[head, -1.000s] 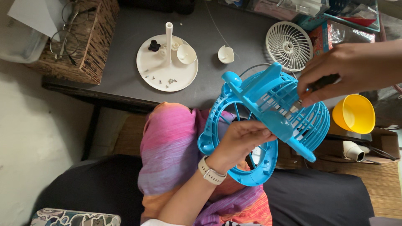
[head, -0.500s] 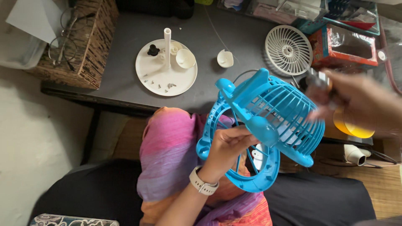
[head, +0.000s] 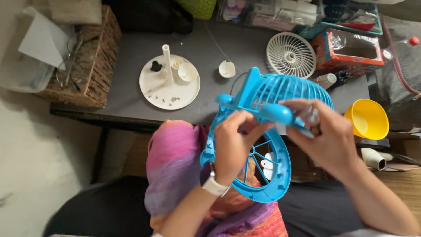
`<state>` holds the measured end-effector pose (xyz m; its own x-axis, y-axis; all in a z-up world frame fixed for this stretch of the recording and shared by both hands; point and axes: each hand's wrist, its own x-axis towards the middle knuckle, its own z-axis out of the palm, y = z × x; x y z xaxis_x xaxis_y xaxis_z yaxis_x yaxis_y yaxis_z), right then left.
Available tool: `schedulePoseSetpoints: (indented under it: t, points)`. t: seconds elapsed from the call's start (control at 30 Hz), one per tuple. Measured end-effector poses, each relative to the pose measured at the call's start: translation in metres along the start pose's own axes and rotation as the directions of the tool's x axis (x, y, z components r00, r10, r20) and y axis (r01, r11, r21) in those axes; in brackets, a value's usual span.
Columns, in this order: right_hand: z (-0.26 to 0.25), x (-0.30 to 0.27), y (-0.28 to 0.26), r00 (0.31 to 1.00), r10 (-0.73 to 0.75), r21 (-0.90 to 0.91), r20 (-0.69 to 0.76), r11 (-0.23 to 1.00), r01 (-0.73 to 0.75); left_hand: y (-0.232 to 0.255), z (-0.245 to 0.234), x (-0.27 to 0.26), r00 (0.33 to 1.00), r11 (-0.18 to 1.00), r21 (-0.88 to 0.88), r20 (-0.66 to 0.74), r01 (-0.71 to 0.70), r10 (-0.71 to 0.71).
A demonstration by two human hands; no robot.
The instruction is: The person assembles a small blue fan by attaching the front grille to the fan body using a screwdriver. They insert and tighten screws at multiple points around the grille, then place the assembled fan on the table.
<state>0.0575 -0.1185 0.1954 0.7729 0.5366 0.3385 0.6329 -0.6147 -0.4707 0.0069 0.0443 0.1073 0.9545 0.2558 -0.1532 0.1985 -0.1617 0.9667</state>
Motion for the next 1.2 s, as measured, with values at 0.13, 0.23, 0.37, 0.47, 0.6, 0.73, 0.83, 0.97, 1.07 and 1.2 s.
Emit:
schedulePoseSetpoints:
  t: [0.13, 0.23, 0.37, 0.47, 0.6, 0.73, 0.83, 0.97, 1.07, 1.2]
  points:
    - [-0.012, 0.026, 0.025, 0.996, 0.086, -0.008, 0.013, 0.996, -0.086, 0.029, -0.016, 0.03, 0.735, 0.717, 0.436, -0.166, -0.544, 0.658]
    - [-0.013, 0.056, 0.04, 1.0, 0.02, 0.13, -0.02, 0.991, -0.017, 0.037, -0.023, 0.073, 0.475, 0.478, 0.256, -0.078, -0.84, 0.876]
    - [-0.01, 0.073, 0.069, 0.996, 0.047, 0.47, -0.08, 0.883, -0.003, 0.036, -0.021, 0.127, 0.619, 0.624, -0.016, 0.116, -0.781, 0.777]
    - [-0.009, 0.013, 0.092, 0.937, 0.022, -0.028, -0.347, 0.999, -0.034, 0.028, -0.028, 0.155, 0.753, 0.754, 0.028, 0.09, -0.656, 0.652]
    - [0.047, -0.111, 0.114, 0.749, 0.586, 0.269, -0.309, 0.809, -0.522, 0.018, -0.03, 0.178, 0.811, 0.8, -0.198, 0.037, -0.567, 0.584]
    - [0.128, -0.204, 0.13, 0.365, 0.891, 0.637, 0.272, 0.117, -0.762, 0.011, -0.023, 0.186, 0.789, 0.773, -0.209, 0.013, -0.599, 0.615]
    - [0.15, -0.231, 0.139, 0.432, 0.808, 0.835, 0.401, -0.129, -0.535, 0.018, -0.011, 0.197, 0.759, 0.751, -0.123, -0.037, -0.649, 0.65]
    - [0.121, -0.244, 0.142, 0.431, 0.844, 0.874, 0.32, -0.088, -0.478, 0.029, 0.007, 0.211, 0.788, 0.79, -0.046, -0.128, -0.611, 0.602]
    - [0.074, -0.26, 0.152, 0.398, 0.873, 0.857, 0.281, -0.041, -0.514, 0.029, 0.012, 0.214, 0.744, 0.757, -0.011, -0.198, -0.653, 0.639]
    - [0.017, -0.316, 0.164, 0.401, 0.903, 0.877, 0.154, 0.062, -0.476, 0.021, 0.005, 0.214, 0.754, 0.776, 0.195, -0.189, -0.599, 0.629]
